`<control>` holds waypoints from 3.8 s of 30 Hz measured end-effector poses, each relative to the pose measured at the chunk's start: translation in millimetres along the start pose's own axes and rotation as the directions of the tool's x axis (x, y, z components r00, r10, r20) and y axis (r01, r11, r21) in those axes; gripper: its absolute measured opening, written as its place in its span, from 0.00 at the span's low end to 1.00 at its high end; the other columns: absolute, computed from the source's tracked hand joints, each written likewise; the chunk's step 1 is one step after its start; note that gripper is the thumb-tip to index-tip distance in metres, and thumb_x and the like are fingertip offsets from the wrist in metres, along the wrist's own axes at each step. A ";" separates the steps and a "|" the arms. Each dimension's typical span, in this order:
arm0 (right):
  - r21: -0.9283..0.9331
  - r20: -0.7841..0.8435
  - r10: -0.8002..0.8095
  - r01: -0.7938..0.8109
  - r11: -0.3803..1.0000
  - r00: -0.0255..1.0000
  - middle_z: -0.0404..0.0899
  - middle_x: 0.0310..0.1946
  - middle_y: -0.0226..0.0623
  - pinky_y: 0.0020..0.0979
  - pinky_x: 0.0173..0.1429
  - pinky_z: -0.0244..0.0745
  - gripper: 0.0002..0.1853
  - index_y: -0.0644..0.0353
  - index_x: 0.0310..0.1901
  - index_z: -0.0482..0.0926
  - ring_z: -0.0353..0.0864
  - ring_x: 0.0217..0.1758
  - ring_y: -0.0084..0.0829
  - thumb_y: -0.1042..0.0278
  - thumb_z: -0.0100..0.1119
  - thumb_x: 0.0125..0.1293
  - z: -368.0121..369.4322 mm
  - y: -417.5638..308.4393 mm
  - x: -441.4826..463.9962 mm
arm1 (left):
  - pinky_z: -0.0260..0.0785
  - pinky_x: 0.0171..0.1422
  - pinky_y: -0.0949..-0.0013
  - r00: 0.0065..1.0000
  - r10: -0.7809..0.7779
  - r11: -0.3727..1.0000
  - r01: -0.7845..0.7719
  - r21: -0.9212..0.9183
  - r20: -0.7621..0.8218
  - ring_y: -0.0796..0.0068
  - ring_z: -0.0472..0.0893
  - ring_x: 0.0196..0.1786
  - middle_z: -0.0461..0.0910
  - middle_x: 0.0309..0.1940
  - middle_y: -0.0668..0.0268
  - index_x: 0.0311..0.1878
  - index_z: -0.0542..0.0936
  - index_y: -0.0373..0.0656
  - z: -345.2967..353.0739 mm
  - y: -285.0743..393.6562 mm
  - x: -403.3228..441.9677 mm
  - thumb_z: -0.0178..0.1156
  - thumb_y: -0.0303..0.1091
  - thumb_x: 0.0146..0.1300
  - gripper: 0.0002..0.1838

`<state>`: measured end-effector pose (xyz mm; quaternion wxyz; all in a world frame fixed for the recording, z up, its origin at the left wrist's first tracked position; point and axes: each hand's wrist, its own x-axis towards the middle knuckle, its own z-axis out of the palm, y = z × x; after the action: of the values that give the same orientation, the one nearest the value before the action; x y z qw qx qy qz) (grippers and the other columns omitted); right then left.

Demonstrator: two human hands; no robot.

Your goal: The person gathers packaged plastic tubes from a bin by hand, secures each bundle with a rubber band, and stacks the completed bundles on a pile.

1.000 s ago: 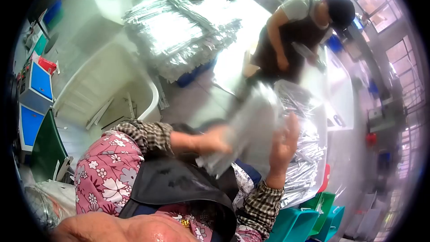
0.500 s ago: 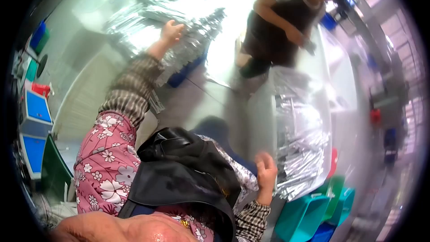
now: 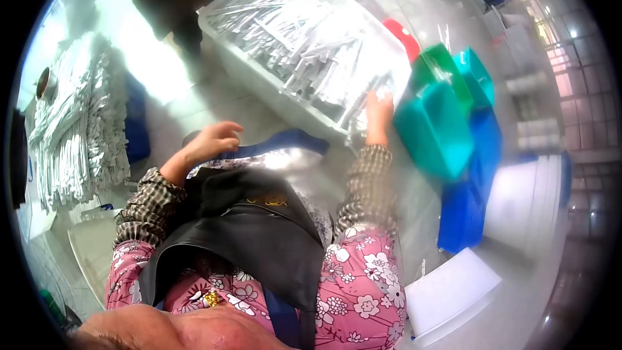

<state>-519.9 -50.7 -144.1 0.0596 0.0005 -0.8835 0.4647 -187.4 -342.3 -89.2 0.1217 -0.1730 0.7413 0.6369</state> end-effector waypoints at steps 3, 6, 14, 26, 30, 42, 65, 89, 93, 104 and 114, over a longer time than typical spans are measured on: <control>0.088 0.199 0.171 -0.192 0.978 0.965 0.70 0.59 0.61 0.37 0.64 0.66 0.44 0.77 0.60 0.66 0.71 0.63 0.47 0.44 0.66 0.54 12.6 -0.5 14.0 | 0.73 0.50 0.71 0.986 -0.138 0.984 0.147 -0.103 0.093 0.75 0.79 0.43 0.80 0.42 0.59 0.59 0.71 0.35 18.9 -19.1 7.3 0.60 0.32 0.61 0.24; -0.250 0.263 0.174 -0.108 0.962 0.949 0.67 0.61 0.63 0.36 0.66 0.64 0.54 0.78 0.64 0.60 0.69 0.65 0.49 0.35 0.64 0.50 24.0 -44.6 24.5 | 0.74 0.47 0.71 0.968 -0.227 0.958 0.242 -0.152 0.110 0.74 0.79 0.43 0.79 0.42 0.59 0.61 0.69 0.35 20.2 -39.9 13.4 0.59 0.33 0.62 0.25; -0.597 0.251 0.296 -0.094 0.797 0.922 0.60 0.67 0.56 0.44 0.73 0.56 0.62 0.63 0.72 0.46 0.59 0.71 0.51 0.39 0.71 0.42 40.8 -117.0 27.2 | 0.73 0.48 0.70 0.965 -0.256 0.916 0.262 -0.305 0.058 0.72 0.79 0.42 0.78 0.43 0.60 0.62 0.69 0.37 16.5 -32.8 15.1 0.59 0.36 0.64 0.25; -0.551 0.313 0.302 -0.087 0.830 0.900 0.70 0.60 0.57 0.36 0.67 0.66 0.60 0.72 0.69 0.47 0.71 0.63 0.47 0.47 0.72 0.41 41.4 -107.2 33.9 | 0.73 0.48 0.71 0.975 -0.219 0.902 0.211 -0.376 0.022 0.73 0.80 0.41 0.79 0.41 0.63 0.62 0.68 0.36 3.2 -41.5 7.4 0.59 0.36 0.62 0.27; -0.607 0.206 0.257 -0.083 0.791 0.944 0.69 0.61 0.56 0.38 0.69 0.64 0.65 0.71 0.71 0.44 0.69 0.65 0.47 0.43 0.74 0.40 51.9 -101.5 29.9 | 0.72 0.48 0.72 0.978 -0.202 0.892 0.202 -0.404 0.043 0.74 0.80 0.41 0.79 0.40 0.64 0.61 0.69 0.36 4.6 -35.5 2.3 0.59 0.35 0.62 0.26; -0.268 0.305 0.199 -0.116 0.956 0.931 0.76 0.51 0.56 0.37 0.52 0.75 0.40 0.79 0.57 0.65 0.79 0.52 0.45 0.64 0.70 0.44 25.7 -48.8 49.6 | 0.72 0.48 0.71 0.984 -0.178 0.901 0.172 -0.397 0.022 0.72 0.80 0.40 0.79 0.40 0.62 0.61 0.68 0.36 4.5 -35.8 0.0 0.57 0.33 0.61 0.25; 0.678 0.559 -0.266 -0.249 0.691 0.786 0.77 0.44 0.35 0.29 0.45 0.79 0.28 0.67 0.57 0.69 0.80 0.41 0.29 0.70 0.59 0.52 7.5 -71.5 -9.2 | 0.53 0.73 0.59 0.805 0.570 0.772 -0.458 0.441 -0.163 0.45 0.59 0.71 0.58 0.66 0.35 0.70 0.51 0.28 11.4 162.8 245.0 0.63 0.70 0.47 0.62; -0.098 0.458 -0.737 0.852 0.515 0.498 0.78 0.25 0.43 0.43 0.32 0.73 0.22 0.61 0.31 0.73 0.79 0.29 0.47 0.46 0.59 0.60 -10.1 -232.3 -142.0 | 0.77 0.48 0.64 0.921 0.388 0.445 -0.209 -0.871 -0.022 0.68 0.82 0.41 0.81 0.41 0.59 0.50 0.77 0.39 19.3 111.2 93.6 0.58 0.43 0.59 0.21; 0.027 0.346 -0.849 0.901 0.433 0.398 0.74 0.23 0.38 0.38 0.28 0.70 0.18 0.59 0.26 0.74 0.76 0.24 0.39 0.52 0.62 0.61 -18.2 -205.2 -180.1 | 0.77 0.47 0.65 0.943 0.317 0.328 -0.008 -0.945 0.102 0.72 0.81 0.38 0.80 0.34 0.63 0.42 0.77 0.39 46.1 58.1 48.7 0.59 0.39 0.58 0.14; 0.608 0.347 -0.630 0.345 0.716 0.695 0.72 0.59 0.43 0.31 0.66 0.62 0.34 0.68 0.62 0.68 0.71 0.60 0.32 0.41 0.43 0.72 -18.1 -244.0 -77.7 | 0.73 0.53 0.66 0.848 0.353 0.585 0.129 -0.801 0.394 0.68 0.81 0.46 0.81 0.47 0.55 0.54 0.77 0.33 87.0 69.1 30.6 0.58 0.44 0.56 0.27; 0.413 0.848 -0.438 0.147 0.899 0.297 0.83 0.42 0.44 0.35 0.55 0.72 0.29 0.63 0.51 0.79 0.81 0.46 0.35 0.44 0.41 0.71 -24.7 -206.9 -93.7 | 0.77 0.55 0.58 0.849 0.405 0.306 0.223 -0.925 0.339 0.61 0.83 0.47 0.79 0.49 0.50 0.62 0.68 0.34 102.3 49.5 22.6 0.69 0.48 0.52 0.39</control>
<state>-412.7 -153.1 29.7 -0.3650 0.4328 -0.6757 0.4721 -232.4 -237.3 -69.9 0.1521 0.0117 0.1698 0.9736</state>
